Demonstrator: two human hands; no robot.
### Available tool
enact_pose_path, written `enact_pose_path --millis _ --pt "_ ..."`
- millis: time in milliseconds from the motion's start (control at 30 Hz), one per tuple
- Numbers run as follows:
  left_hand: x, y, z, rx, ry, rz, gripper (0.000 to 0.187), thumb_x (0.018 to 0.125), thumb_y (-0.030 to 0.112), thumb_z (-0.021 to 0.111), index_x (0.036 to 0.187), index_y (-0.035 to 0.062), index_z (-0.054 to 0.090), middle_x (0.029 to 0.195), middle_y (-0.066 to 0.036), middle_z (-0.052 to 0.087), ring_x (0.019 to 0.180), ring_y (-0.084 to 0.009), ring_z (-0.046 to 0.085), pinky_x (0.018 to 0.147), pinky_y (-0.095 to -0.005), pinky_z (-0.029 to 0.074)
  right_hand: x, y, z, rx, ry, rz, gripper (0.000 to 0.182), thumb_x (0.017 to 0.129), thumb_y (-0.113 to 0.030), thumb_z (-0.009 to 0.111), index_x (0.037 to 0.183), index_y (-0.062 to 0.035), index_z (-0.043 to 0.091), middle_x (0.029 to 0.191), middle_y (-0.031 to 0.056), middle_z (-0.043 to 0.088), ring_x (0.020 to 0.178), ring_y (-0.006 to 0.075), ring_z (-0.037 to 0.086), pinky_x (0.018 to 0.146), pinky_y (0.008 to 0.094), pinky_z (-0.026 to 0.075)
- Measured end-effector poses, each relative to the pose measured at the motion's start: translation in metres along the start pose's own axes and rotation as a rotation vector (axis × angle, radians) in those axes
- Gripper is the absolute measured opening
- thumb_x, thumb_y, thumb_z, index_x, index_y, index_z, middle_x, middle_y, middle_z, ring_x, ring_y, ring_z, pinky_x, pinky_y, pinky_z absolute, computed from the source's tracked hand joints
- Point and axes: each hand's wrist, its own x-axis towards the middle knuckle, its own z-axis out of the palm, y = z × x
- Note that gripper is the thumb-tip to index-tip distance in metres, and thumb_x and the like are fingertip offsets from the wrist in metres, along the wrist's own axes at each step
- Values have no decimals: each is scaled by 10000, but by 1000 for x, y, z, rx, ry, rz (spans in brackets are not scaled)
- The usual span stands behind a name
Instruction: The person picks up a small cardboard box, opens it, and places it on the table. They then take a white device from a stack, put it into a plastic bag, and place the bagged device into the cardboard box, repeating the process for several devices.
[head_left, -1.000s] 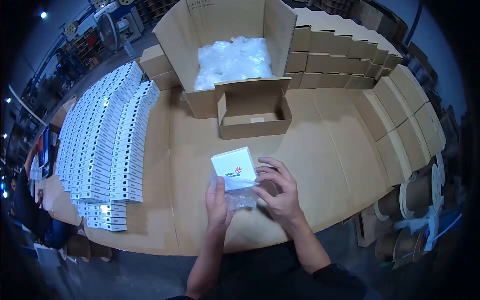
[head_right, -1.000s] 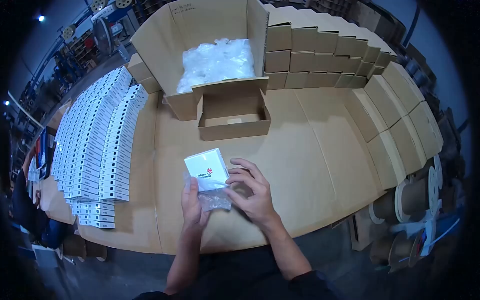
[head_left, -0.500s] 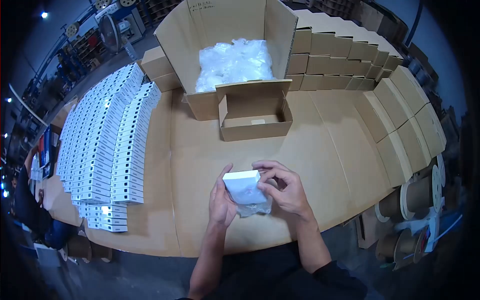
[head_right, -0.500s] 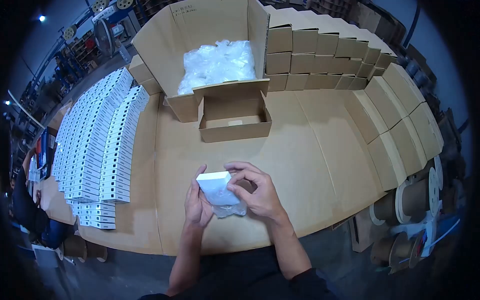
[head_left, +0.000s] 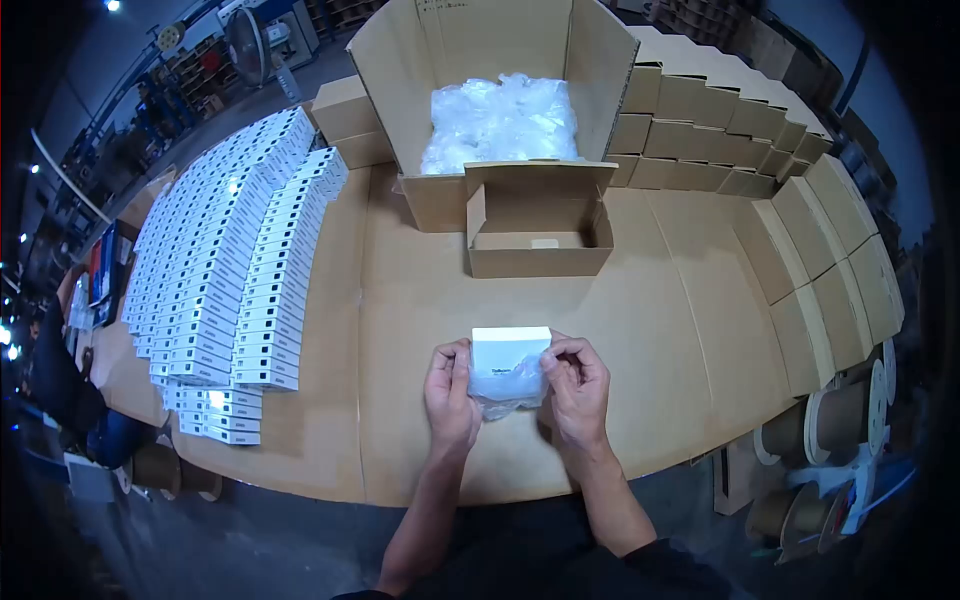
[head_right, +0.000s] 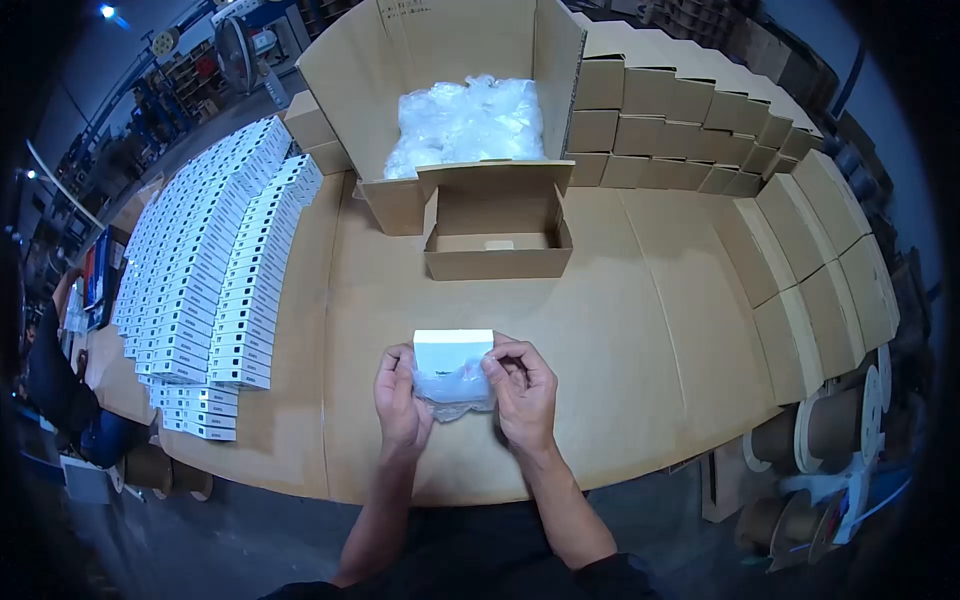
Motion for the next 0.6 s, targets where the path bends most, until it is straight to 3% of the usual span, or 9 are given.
enact_pose_path --millis 133,367,467,567,600 --pt "-1 -2 9 -34 -1 161 248 1041 142 619 1236 18 527 1151 -69 612 1118 -160 615 1016 -333 513 -1 3 1 34 42 -46 123 984 -22 681 1064 35 608 1303 210 635 1144 198 622 1016 338 494" --pt "-9 -15 -13 56 -64 146 352 961 17 702 1261 -19 521 1246 -149 606 1157 -197 600 1041 -340 470 -1 1 -3 0 82 -122 98 1009 -46 648 1049 16 583 1325 222 612 1109 200 624 982 343 503" --pt "-7 -16 -21 117 -45 120 263 990 1 649 1224 -7 529 1249 -170 628 1164 -212 612 1042 -342 469 -2 -2 -6 -14 27 -90 104 986 -39 680 1032 20 607 1352 242 591 1186 229 608 1052 372 478" --pt "-2 -2 -11 120 -56 138 166 1032 23 587 1183 7 519 1251 -192 642 1183 -231 613 1052 -352 461 8 -16 -16 -36 -232 -113 99 974 -33 686 1020 11 610 1395 263 555 1255 279 592 1087 397 454" --pt "0 5 -4 111 -66 144 140 1044 38 569 1170 11 512 1252 -200 644 1187 -238 614 1055 -356 458 14 -20 -17 -26 -281 -108 95 968 -38 690 1011 3 616 1464 283 497 1334 335 547 1117 433 423"
